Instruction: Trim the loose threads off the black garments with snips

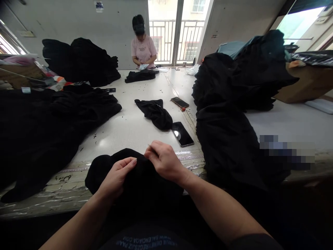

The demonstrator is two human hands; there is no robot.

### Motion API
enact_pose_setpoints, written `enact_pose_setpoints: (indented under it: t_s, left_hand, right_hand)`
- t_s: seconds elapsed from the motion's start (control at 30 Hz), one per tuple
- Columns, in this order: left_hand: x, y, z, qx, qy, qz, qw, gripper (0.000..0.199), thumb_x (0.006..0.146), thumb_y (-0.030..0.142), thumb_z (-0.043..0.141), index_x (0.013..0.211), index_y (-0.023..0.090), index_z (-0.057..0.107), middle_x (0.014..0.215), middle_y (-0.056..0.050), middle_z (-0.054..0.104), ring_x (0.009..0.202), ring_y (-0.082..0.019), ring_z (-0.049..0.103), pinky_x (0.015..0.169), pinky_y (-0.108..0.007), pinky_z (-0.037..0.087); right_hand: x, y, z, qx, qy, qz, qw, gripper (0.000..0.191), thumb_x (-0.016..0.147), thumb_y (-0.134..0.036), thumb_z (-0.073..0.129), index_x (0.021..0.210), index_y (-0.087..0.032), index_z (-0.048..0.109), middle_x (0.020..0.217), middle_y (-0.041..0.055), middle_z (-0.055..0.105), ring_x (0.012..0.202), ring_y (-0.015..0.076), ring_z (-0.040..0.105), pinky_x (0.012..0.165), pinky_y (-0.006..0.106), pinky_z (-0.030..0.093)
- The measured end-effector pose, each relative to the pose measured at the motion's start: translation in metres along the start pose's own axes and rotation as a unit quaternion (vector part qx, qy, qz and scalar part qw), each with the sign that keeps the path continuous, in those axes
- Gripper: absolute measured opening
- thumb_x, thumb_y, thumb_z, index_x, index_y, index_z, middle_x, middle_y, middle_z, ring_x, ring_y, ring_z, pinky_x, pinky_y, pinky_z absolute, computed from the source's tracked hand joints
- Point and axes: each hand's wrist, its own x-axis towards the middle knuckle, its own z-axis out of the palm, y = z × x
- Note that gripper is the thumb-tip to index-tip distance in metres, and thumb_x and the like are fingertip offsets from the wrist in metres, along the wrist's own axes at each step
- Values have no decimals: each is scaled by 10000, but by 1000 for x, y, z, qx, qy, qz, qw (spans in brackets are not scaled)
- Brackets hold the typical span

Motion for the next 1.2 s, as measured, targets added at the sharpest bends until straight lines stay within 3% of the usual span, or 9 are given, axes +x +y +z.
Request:
enact_pose_setpoints:
  t_s: [0.1,0.27,0.47,0.53,0.6,0.7,0.8,0.9,1.2]
  left_hand:
    - [-1,1,0,-37,14,-4,999,285,791,395,651,727,125,585,636,9,511,559,-64,446,533,-174,361]
    - [0,2,2,-10,-2,9,1000,302,797,419,635,727,135,557,623,28,464,534,-54,385,495,-168,314]
    - [-2,5,6,144,6,63,987,350,830,462,566,688,142,539,614,28,437,548,-73,350,483,-189,284]
    - [-3,7,7,175,17,83,981,350,835,457,557,673,147,535,620,24,450,566,-85,373,507,-198,311]
    - [-3,8,7,178,36,86,980,359,833,466,554,657,153,526,607,27,444,559,-89,380,512,-204,320]
    - [-3,8,4,142,48,64,987,375,831,502,537,674,161,524,593,31,431,532,-90,375,491,-208,309]
    - [-3,7,-1,111,38,58,991,370,837,508,528,703,163,524,616,26,439,547,-90,376,496,-204,312]
    - [-5,8,-1,113,30,62,991,365,845,496,524,702,160,517,628,25,432,560,-87,367,500,-199,308]
    - [-10,16,5,167,19,81,982,386,854,491,511,655,162,473,615,37,370,539,-80,313,478,-202,277]
  right_hand:
    - [4,-9,-17,78,18,24,997,192,905,-229,485,720,-180,503,656,-15,515,585,103,481,558,238,405]
    - [7,-5,-11,-62,-55,-51,995,82,831,-163,582,755,-166,611,770,21,570,673,118,531,625,238,436]
    - [4,-2,11,-210,-131,-63,967,99,784,-108,525,695,-151,523,749,20,512,564,95,410,512,235,350]
    - [4,-7,8,-141,-144,-47,978,112,797,-121,519,696,-159,489,723,7,497,568,94,409,518,234,353]
    - [4,-14,-2,0,-147,-17,989,131,845,-161,493,717,-170,468,689,-10,480,573,92,426,524,224,371]
    - [7,-17,-19,120,-112,14,986,162,903,-232,454,754,-175,484,684,-12,488,568,91,441,518,222,387]
    - [10,-12,-29,-1,-108,15,994,80,819,-214,596,882,-171,572,828,25,570,694,125,521,603,248,438]
    - [11,-4,-28,-106,-145,-1,984,227,766,-169,649,985,-182,589,939,42,588,785,148,548,674,267,467]
    - [8,-8,-18,-124,-172,-92,973,190,804,-134,600,989,-162,634,871,41,582,707,136,538,637,258,470]
